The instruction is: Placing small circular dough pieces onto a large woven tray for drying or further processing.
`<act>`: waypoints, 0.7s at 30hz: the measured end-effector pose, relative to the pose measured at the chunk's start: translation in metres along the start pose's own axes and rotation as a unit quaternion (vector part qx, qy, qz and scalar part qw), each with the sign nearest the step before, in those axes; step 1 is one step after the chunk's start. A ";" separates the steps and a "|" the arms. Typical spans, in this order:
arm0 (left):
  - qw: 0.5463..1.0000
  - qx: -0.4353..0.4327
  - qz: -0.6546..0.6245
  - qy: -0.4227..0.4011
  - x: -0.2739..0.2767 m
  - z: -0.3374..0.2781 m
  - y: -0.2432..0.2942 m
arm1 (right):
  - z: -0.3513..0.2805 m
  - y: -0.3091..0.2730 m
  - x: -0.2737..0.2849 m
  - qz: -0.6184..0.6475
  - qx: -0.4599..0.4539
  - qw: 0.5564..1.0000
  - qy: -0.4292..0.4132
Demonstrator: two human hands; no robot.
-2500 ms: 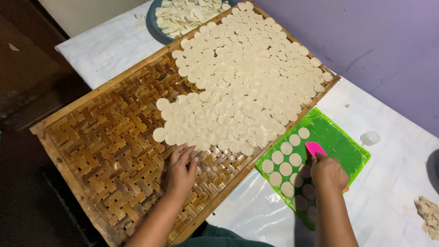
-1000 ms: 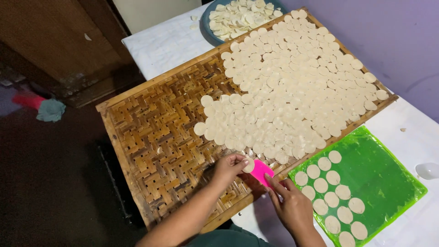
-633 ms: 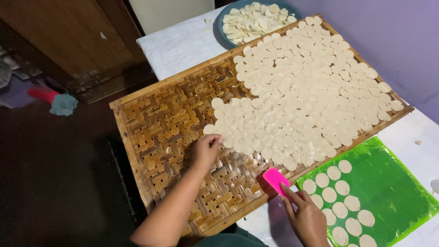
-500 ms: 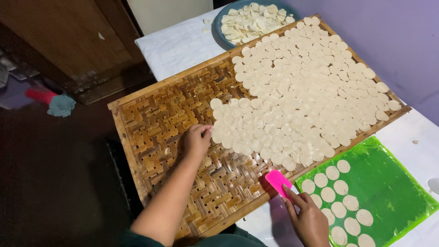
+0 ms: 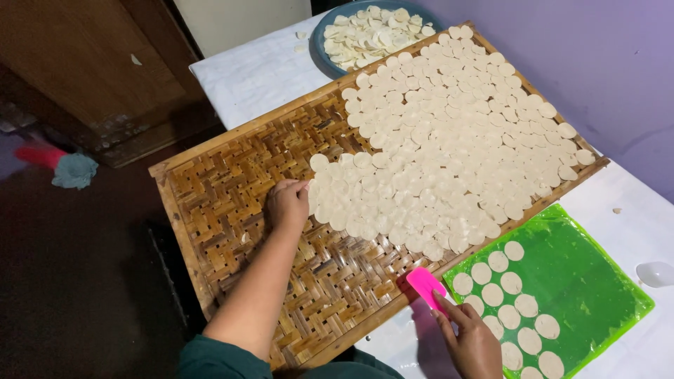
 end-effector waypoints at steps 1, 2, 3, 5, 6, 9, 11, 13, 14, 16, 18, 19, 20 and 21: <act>1.000 -0.001 0.000 -0.001 0.002 -0.004 0.006 | 0.000 0.000 0.000 0.001 -0.001 1.000 0.001; 1.000 0.004 0.018 -0.010 0.003 -0.007 0.011 | 0.000 0.002 -0.002 -0.005 -0.014 1.000 -0.008; 0.999 0.008 0.035 -0.019 0.003 -0.010 0.016 | -0.001 0.004 -0.004 -0.011 -0.027 0.999 -0.017; 0.998 0.017 0.055 -0.031 -0.002 -0.010 0.015 | -0.001 0.006 -0.007 -0.010 -0.023 1.000 -0.016; 0.996 0.027 0.074 -0.042 -0.005 -0.009 0.014 | -0.001 0.006 -0.009 -0.011 -0.017 1.000 -0.016; 0.995 0.022 0.095 -0.025 -0.002 -0.015 0.024 | -0.004 0.004 -0.009 -0.009 0.041 0.999 0.013; 0.996 -0.008 0.092 -0.016 -0.003 -0.034 0.041 | -0.004 0.005 -0.007 -0.012 0.010 1.000 -0.001; 0.995 -0.040 0.089 -0.012 -0.004 -0.061 0.066 | -0.005 0.011 -0.006 -0.013 -0.026 0.999 -0.014; 0.993 -0.072 0.088 -0.040 -0.009 -0.078 0.084 | -0.005 0.014 -0.003 -0.008 -0.033 0.999 -0.009; 0.987 -0.111 0.086 -0.077 -0.030 -0.110 0.105 | -0.006 0.022 0.006 0.000 -0.052 0.999 -0.002; 0.960 -0.203 0.100 -0.168 -0.075 -0.147 0.122 | -0.009 0.035 0.020 0.016 -0.086 0.996 0.032; 0.958 -0.208 0.098 -0.173 -0.078 -0.163 0.130 | -0.007 0.045 0.024 0.017 -0.093 0.995 0.035; 0.941 -0.257 0.112 -0.191 -0.084 -0.184 0.145 | -0.009 0.059 0.031 0.004 -0.134 0.990 0.054; 0.922 -0.302 0.127 -0.207 -0.089 -0.206 0.157 | -0.010 0.072 0.038 -0.009 -0.171 0.983 0.072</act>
Point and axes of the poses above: each hand's wrist, its own z-axis towards the middle knuckle, its own x-axis out of the back of the hand, y = z × x, the point moved 10 cm from there along z, towards the middle knuckle, and after that the axes turned 13 degrees about -y, right-handed, at the moved point
